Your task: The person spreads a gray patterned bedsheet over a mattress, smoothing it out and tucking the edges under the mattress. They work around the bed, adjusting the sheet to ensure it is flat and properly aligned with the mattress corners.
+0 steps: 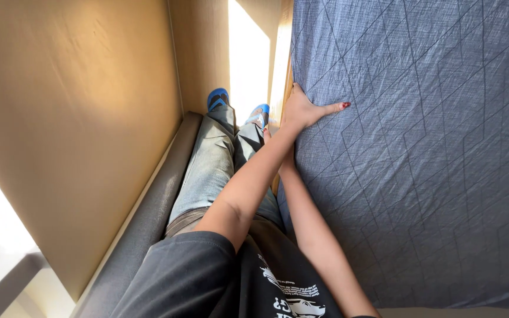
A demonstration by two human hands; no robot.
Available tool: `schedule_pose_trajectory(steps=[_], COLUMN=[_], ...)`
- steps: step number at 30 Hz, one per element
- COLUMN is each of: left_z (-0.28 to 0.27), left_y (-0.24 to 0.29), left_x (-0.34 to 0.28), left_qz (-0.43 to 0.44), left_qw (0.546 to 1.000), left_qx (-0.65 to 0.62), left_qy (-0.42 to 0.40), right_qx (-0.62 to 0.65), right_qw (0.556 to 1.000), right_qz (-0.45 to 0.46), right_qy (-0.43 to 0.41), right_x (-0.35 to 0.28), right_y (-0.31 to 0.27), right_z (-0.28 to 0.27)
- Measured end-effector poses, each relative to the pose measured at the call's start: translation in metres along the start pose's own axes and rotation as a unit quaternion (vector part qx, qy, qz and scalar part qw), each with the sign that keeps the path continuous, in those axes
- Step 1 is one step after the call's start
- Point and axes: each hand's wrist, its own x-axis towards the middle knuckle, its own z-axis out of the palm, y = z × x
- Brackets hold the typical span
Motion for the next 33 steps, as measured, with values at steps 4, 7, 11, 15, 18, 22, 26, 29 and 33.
schedule_pose_trajectory(steps=[4, 7, 11, 15, 18, 22, 26, 29, 33], left_z=[0.011, 0.007, 0.006, 0.012, -0.007, -0.023, -0.02, -0.022, -0.013], left_y=[-0.014, 0.0, 0.009, -0.003, 0.025, 0.058, 0.048, 0.053, 0.047], left_x=[0.017, -0.003, -0.02, 0.022, 0.046, 0.062, 0.072, 0.078, 0.076], left_qz=[0.027, 0.007, 0.009, 0.217, 0.202, 0.124, 0.094, 0.096, 0.086], left_qw=[0.999, 0.999, 0.996, 0.954, 0.968, 0.988, 0.993, 0.992, 0.993], left_qx=[-0.042, -0.014, 0.034, 0.049, -0.038, -0.035, -0.039, -0.068, -0.044], left_qy=[0.005, 0.038, 0.082, 0.201, 0.146, 0.091, 0.052, 0.039, 0.062], right_qx=[0.074, 0.148, 0.197, 0.182, 0.133, 0.152, 0.153, 0.134, 0.084], right_qw=[0.99, 0.96, 0.935, 0.921, 0.957, 0.966, 0.97, 0.98, 0.991], right_qz=[-0.116, -0.228, -0.289, -0.335, -0.248, -0.195, -0.174, -0.131, -0.032], right_qy=[0.032, 0.061, 0.066, 0.084, 0.068, 0.078, 0.077, 0.073, 0.1], right_x=[0.028, 0.038, 0.031, 0.035, 0.02, -0.001, -0.017, -0.011, 0.018], right_y=[0.021, 0.028, 0.016, 0.006, -0.007, -0.057, -0.073, -0.086, -0.035], right_z=[0.01, 0.011, 0.003, -0.003, -0.007, -0.025, -0.031, -0.032, 0.005])
